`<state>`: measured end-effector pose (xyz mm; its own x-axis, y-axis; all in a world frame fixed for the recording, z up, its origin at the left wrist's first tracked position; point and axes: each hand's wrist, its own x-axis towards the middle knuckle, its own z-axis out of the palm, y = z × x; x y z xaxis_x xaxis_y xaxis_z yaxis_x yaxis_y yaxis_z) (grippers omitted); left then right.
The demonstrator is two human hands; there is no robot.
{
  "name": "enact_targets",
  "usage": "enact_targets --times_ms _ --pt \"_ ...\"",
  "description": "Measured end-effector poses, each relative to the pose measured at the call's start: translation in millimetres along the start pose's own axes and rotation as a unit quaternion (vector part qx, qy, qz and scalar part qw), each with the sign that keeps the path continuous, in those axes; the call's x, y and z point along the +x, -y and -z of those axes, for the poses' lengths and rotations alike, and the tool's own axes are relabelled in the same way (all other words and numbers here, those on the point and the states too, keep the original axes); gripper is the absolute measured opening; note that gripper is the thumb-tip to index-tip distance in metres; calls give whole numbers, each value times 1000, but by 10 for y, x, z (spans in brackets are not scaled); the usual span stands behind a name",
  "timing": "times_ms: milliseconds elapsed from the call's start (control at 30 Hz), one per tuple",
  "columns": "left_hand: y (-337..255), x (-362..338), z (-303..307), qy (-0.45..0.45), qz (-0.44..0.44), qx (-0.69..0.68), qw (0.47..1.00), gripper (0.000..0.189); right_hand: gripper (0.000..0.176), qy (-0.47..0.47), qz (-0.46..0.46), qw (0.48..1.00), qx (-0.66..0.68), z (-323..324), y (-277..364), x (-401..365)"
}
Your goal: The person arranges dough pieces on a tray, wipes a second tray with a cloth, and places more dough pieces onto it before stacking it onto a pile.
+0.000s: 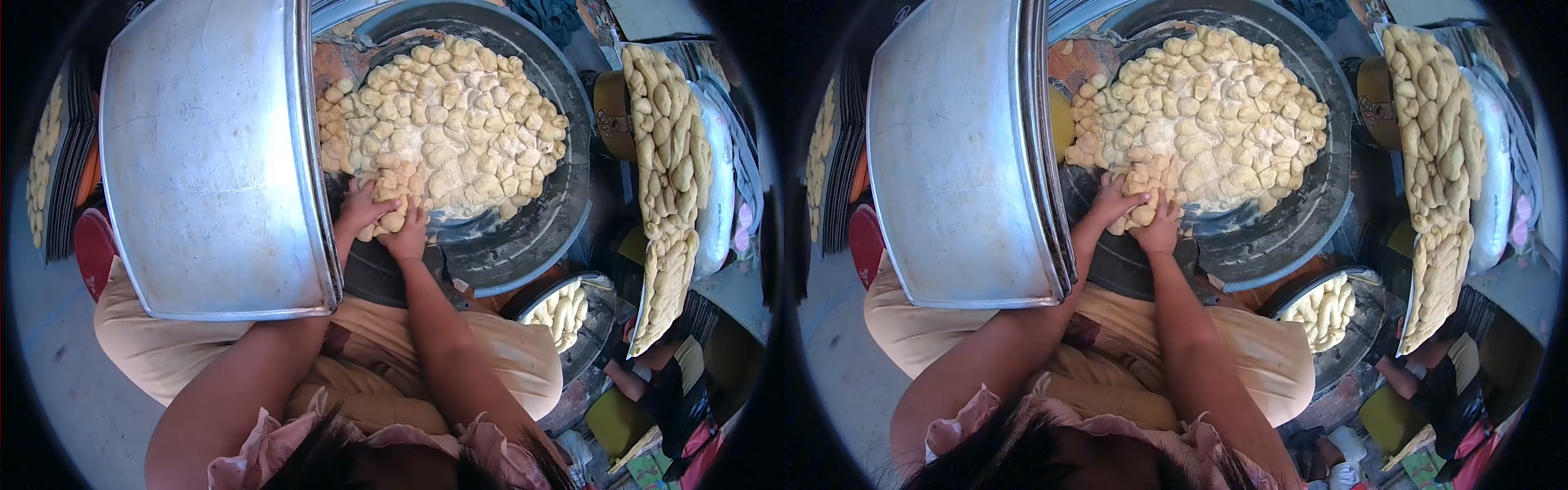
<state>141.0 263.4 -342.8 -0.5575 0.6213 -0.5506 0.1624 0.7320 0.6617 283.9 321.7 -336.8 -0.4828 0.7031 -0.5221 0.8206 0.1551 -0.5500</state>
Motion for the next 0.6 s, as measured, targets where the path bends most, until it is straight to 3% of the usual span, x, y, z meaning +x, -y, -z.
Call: enact_targets --times_ms 167,233,300,333,400,500,533,600 --pt "-14 -56 -170 7 -3 -122 993 75 98 20 56 984 166 85 -330 242" --pt "-257 -215 -69 0 -27 -185 982 64 98 68 50 960 265 296 -170 236" --pt "-502 -397 -41 -7 -47 -277 960 59 99 150 25 950 272 833 134 102" --pt "-615 -423 -53 20 -68 -371 926 45 99 164 9 957 241 1012 171 113" --pt "-732 -397 -322 -55 -90 -406 908 40 94 148 54 965 208 1424 323 82" --pt "-1354 -614 -223 -76 -95 -433 893 57 90 98 79 979 161 2094 630 -110" --pt "-1652 -781 -78 -44 -114 -476 871 59 89 83 84 981 156 2324 737 -215" --pt "-2192 -1178 223 -102 -154 -442 878 56 86 47 118 983 134 2745 957 -441"
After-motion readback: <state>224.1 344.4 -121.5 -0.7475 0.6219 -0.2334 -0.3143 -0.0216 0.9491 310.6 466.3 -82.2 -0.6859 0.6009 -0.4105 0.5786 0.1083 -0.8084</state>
